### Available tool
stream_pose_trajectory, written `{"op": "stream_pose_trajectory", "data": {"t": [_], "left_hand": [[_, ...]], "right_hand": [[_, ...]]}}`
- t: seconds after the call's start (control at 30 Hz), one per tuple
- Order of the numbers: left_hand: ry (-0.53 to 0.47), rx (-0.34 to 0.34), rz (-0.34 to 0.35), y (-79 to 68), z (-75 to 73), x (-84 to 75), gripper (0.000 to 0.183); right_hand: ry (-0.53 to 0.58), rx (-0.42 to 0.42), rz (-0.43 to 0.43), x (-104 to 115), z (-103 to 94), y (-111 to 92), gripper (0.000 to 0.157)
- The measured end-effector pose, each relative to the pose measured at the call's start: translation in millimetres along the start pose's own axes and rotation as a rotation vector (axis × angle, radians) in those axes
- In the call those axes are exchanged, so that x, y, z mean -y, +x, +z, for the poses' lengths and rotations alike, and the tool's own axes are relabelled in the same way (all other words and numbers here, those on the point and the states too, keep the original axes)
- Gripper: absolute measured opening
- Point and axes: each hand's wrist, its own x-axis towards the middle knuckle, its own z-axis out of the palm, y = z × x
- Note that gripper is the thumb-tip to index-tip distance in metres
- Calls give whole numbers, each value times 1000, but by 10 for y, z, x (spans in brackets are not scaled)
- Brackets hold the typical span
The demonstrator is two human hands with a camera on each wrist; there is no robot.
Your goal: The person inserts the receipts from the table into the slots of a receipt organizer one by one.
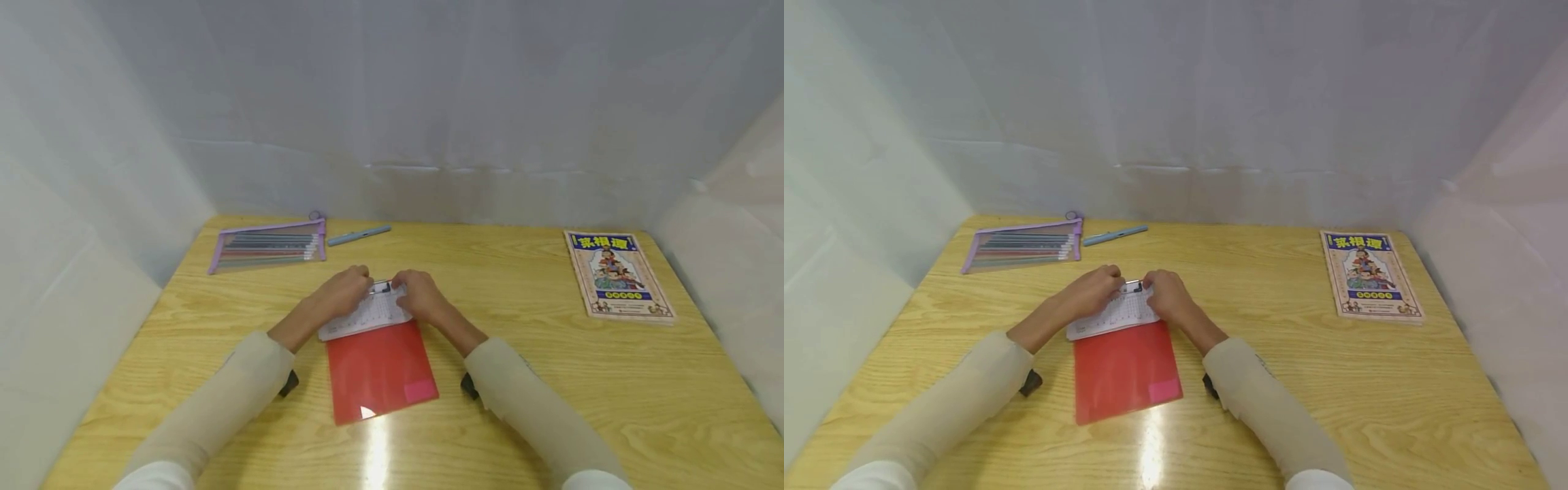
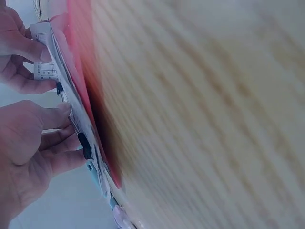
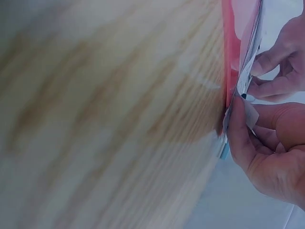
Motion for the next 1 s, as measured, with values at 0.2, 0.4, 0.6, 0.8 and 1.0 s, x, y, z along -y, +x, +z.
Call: {"op": "stream_pose_trajectory", "data": {"t": [0.2,0.4,0.6,0.8,1.0], "left_hand": [[-1,-10,-3,-13,-10,-18,15],[-6,-21,-4,-23,-25,-38,15],[1,-44,20,-33,-15,-39,14],[-52,-74,56,-20,-15,-6,12],[-118,-53,33,36,-25,19,15]], "right_hand": [[-17,-1,3,3,-5,-12,28],[-70,-42,15,-25,-43,-35,31],[-84,-53,43,-86,-162,-69,31],[-68,-103,-43,-257,-360,-190,27],[-16,-111,-81,-532,-566,-357,29]]}}
